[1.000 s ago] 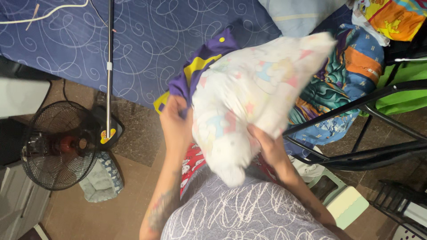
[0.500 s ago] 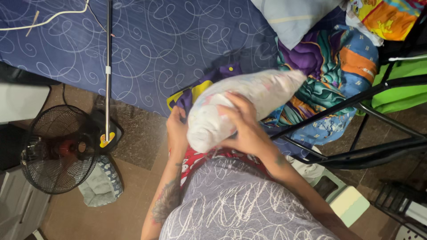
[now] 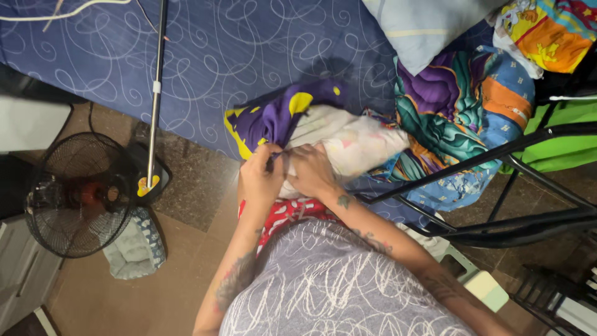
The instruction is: The person uses a lint roller on a pink Barbie-themed bedsheet, then places a pillow into a purple and yellow pillowcase and zips it closed. They then place the pillow on the bed and handle a folded blanket.
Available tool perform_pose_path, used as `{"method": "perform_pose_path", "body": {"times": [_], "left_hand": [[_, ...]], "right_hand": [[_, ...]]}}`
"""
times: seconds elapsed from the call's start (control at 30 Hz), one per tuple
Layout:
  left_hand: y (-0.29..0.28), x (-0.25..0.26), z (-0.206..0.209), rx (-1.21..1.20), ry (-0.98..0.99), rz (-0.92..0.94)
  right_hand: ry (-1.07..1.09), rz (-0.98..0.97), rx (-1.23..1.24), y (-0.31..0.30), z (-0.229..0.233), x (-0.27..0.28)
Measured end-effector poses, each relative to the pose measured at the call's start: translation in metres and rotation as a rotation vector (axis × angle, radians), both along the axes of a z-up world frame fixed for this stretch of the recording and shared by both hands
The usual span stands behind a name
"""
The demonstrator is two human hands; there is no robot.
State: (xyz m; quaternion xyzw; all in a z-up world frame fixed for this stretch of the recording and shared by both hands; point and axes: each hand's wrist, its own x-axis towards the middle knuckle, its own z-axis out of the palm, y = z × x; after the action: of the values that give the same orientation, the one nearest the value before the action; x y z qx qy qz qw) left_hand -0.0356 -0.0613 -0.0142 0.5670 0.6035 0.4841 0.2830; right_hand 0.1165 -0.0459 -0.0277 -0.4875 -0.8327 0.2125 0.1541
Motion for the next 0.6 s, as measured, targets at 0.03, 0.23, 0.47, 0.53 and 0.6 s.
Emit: {"method": "perform_pose_path", "body": {"times": [0.03,0.23,0.47,0.53,0.6], "left_hand": [[0.001,0.002,0.001,0.061,0.079,-0.046],[-0.005,0.0,0.001,0.28,0.458,-0.267],[-0.013,0.003,-0.016,0.224,0.507,-0.071],[-0.014,0.0,-0.018,0.185,0.512,0.007],[-0.016,-0.003,-0.019,0.158,0.551,0.069]], "right_hand": [[0.012,-0.042,-0.046,0.005,-0.006,0.003],[0.123,-0.283,-0.215,0.021,-0.028,0.026],[0.543,-0.483,-0.47,0.022,-0.033,0.013],[0.376,-0.444,-0.5,0.021,-0.027,0.011],[0.121,-0.292,-0.455,0.019,-0.014,0.01]]}}
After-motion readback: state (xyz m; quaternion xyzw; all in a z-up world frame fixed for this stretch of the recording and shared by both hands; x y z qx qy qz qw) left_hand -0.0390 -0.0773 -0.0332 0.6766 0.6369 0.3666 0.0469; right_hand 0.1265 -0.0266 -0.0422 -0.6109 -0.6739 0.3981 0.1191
